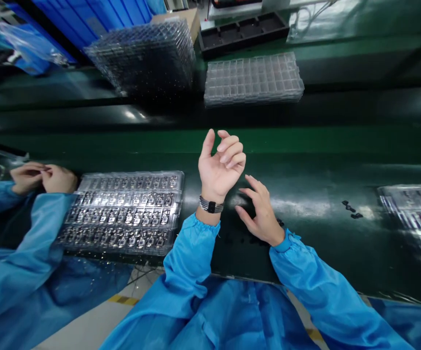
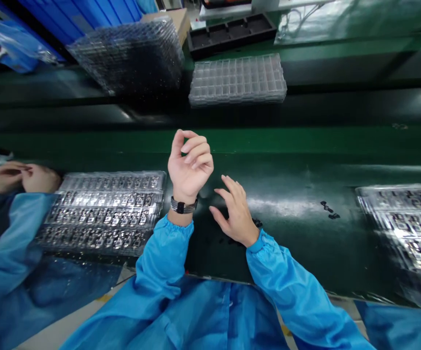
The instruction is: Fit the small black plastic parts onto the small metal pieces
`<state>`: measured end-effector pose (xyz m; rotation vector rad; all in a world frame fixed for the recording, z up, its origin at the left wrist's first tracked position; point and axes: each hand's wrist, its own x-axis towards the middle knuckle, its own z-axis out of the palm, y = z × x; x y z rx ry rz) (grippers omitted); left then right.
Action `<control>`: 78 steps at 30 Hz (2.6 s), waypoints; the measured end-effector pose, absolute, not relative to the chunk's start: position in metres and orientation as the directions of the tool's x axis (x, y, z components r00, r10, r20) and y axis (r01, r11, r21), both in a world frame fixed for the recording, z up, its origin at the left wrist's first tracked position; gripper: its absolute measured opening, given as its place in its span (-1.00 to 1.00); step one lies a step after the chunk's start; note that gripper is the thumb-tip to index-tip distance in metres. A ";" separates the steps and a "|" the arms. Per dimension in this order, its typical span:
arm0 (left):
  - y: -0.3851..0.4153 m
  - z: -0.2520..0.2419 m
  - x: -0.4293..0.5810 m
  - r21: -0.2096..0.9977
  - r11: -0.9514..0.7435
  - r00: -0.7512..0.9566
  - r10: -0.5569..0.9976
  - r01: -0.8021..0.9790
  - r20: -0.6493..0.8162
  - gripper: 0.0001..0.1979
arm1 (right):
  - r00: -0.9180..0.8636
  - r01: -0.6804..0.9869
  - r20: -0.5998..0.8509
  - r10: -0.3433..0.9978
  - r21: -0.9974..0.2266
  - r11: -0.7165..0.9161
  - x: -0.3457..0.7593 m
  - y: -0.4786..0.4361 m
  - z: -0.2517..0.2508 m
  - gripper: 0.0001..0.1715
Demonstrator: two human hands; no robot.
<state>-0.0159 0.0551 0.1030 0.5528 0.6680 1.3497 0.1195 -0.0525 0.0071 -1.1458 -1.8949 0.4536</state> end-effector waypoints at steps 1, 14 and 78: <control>0.054 0.105 -0.017 0.704 0.135 0.071 0.990 -0.697 -0.119 -0.68 | -0.231 0.535 0.478 0.848 -0.666 0.520 0.119 -0.053 0.006 -0.47; 0.037 0.129 -0.012 0.662 0.194 0.121 0.980 -0.724 -0.155 -0.55 | -0.310 0.488 0.427 0.850 -0.696 0.527 0.119 -0.053 0.005 -0.84; 0.065 -0.013 0.038 0.654 -0.351 0.285 0.935 0.670 0.210 -0.77 | -0.074 0.369 0.136 0.988 -0.917 0.154 0.119 -0.047 -0.008 -0.59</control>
